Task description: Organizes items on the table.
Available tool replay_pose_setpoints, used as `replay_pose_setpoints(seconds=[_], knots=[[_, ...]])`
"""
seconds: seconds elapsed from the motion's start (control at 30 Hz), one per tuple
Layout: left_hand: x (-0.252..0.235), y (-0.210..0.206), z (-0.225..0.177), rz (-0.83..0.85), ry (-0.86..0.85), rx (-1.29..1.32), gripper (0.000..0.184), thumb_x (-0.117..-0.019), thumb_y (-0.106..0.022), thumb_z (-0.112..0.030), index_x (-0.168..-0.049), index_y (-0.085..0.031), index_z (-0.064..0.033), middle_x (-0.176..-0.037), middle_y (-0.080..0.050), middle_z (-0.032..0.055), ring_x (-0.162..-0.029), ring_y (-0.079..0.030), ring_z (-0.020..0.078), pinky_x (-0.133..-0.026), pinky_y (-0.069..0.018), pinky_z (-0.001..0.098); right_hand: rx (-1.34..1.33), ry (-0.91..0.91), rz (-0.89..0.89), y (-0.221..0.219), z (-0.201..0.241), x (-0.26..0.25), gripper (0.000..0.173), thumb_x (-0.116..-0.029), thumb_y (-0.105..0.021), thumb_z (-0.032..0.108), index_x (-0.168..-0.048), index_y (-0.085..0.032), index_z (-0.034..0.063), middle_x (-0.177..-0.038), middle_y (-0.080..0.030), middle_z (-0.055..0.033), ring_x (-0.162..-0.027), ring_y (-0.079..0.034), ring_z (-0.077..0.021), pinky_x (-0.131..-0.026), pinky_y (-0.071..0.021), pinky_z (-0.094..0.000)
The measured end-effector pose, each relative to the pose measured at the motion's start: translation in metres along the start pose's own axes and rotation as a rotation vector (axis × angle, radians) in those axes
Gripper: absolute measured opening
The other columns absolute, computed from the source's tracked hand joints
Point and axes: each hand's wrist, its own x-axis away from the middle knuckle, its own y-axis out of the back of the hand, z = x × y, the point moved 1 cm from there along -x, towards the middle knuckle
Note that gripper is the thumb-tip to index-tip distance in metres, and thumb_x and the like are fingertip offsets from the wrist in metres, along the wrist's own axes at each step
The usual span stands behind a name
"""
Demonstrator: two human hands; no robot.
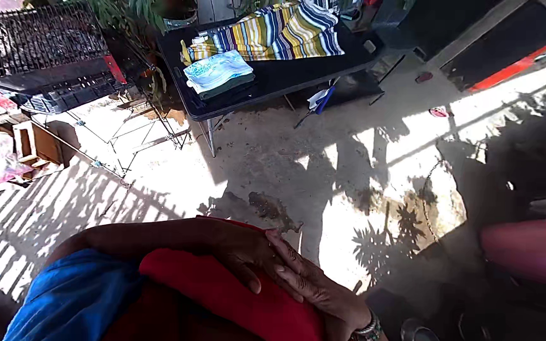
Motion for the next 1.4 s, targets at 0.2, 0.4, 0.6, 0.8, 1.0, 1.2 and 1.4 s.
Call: replay_pose_setpoints(seconds=[0.2, 0.4, 0.6, 0.8, 1.0, 1.2, 1.4], knots=[[0.062, 0.018, -0.01, -0.083, 0.364, -0.065, 0.086, -0.0931, -0.03, -0.067, -0.16, -0.039, -0.0141, -0.165, -0.038, 0.0058, -0.158, -0.014, 0.0386, -0.115, -0.0035, 0.08, 0.041, -0.018, 0.135, 0.037, -0.013, 0.006, 0.098, -0.0835, -0.037, 0.091, -0.163, -0.028, 0.035, -0.173, -0.015, -0.0107, -0.16, -0.003, -0.036, -0.126, -0.0025, -0.0688], [0.133, 0.019, 0.017, -0.446, 0.361, 0.096, 0.108, -0.0914, -0.019, -0.085, -0.159, -0.035, -0.0029, -0.168, -0.028, 0.0152, -0.158, -0.017, 0.0309, -0.13, -0.0132, 0.0495, 0.003, 0.045, 0.165, 0.089, -0.048, -0.014, 0.07, -0.1017, -0.037, 0.064, -0.16, -0.037, 0.0254, -0.169, -0.028, -0.0151, -0.158, -0.017, -0.0387, -0.129, -0.0119, -0.0629], [0.117, 0.076, 0.039, -0.968, 0.789, 0.605, 0.049, -0.1108, -0.039, -0.019, -0.154, -0.036, 0.0046, -0.154, -0.047, 0.0198, -0.142, -0.047, 0.023, -0.118, -0.0361, 0.0358, -0.181, -0.456, -0.29, 0.148, -0.06, -0.076, 0.045, -0.1098, -0.042, 0.025, -0.142, -0.056, -0.0031, -0.136, -0.068, -0.0107, -0.129, -0.062, -0.013, -0.114, -0.046, -0.0306], [0.184, 0.186, 0.132, -1.044, -0.042, 0.699, 0.093, -0.0649, -0.062, -0.09, -0.136, -0.064, -0.0299, -0.122, -0.073, -0.0087, -0.112, -0.068, 0.0051, -0.094, -0.058, 0.0288, -0.485, -0.561, -0.938, 0.249, -0.127, -0.148, 0.018, -0.093, -0.074, 0.03, -0.107, -0.072, 0.0198, -0.092, -0.078, 0.003, -0.083, -0.074, -0.0051, -0.076, -0.0636, -0.026], [0.165, 0.321, 0.193, -1.217, 0.165, 0.764, 0.06, -0.0874, -0.074, -0.009, -0.142, -0.053, -0.0244, -0.114, -0.074, -0.0024, -0.095, -0.073, 0.009, -0.082, -0.0631, 0.0299, -0.543, -0.702, -1.023, 0.347, -0.181, -0.215, 0.014, -0.0973, -0.064, 0.024, -0.109, -0.068, 0.0179, -0.089, -0.076, 0.0009, -0.074, -0.073, -0.0063, -0.062, -0.0631, -0.0256], [0.161, 0.362, 0.241, -1.214, 0.165, 0.912, 0.067, -0.0832, -0.071, -0.005, -0.143, -0.051, -0.0258, -0.115, -0.073, -0.0017, -0.095, -0.073, 0.0091, -0.079, -0.0629, 0.0295, -0.417, -0.669, -1.038, 0.39, -0.234, -0.206, 0.051, -0.0849, -0.069, 0.006, -0.133, -0.057, 0.0159, -0.104, -0.074, -0.001, -0.085, -0.073, -0.0088, -0.071, -0.0635, -0.0276], [0.134, 0.36, 0.296, -1.23, 0.604, 1.121, 0.037, -0.0874, -0.048, -0.007, -0.123, -0.054, -0.0124, -0.098, -0.073, -0.0012, -0.091, -0.071, 0.0069, -0.082, -0.0603, 0.0282, -0.298, -0.808, -0.999, 0.436, -0.258, -0.181, 0.043, -0.0879, -0.062, 0.002, -0.131, -0.06, 0.0091, -0.1, -0.074, -0.0019, -0.081, -0.071, -0.0059, -0.071, -0.0609, -0.0229]])
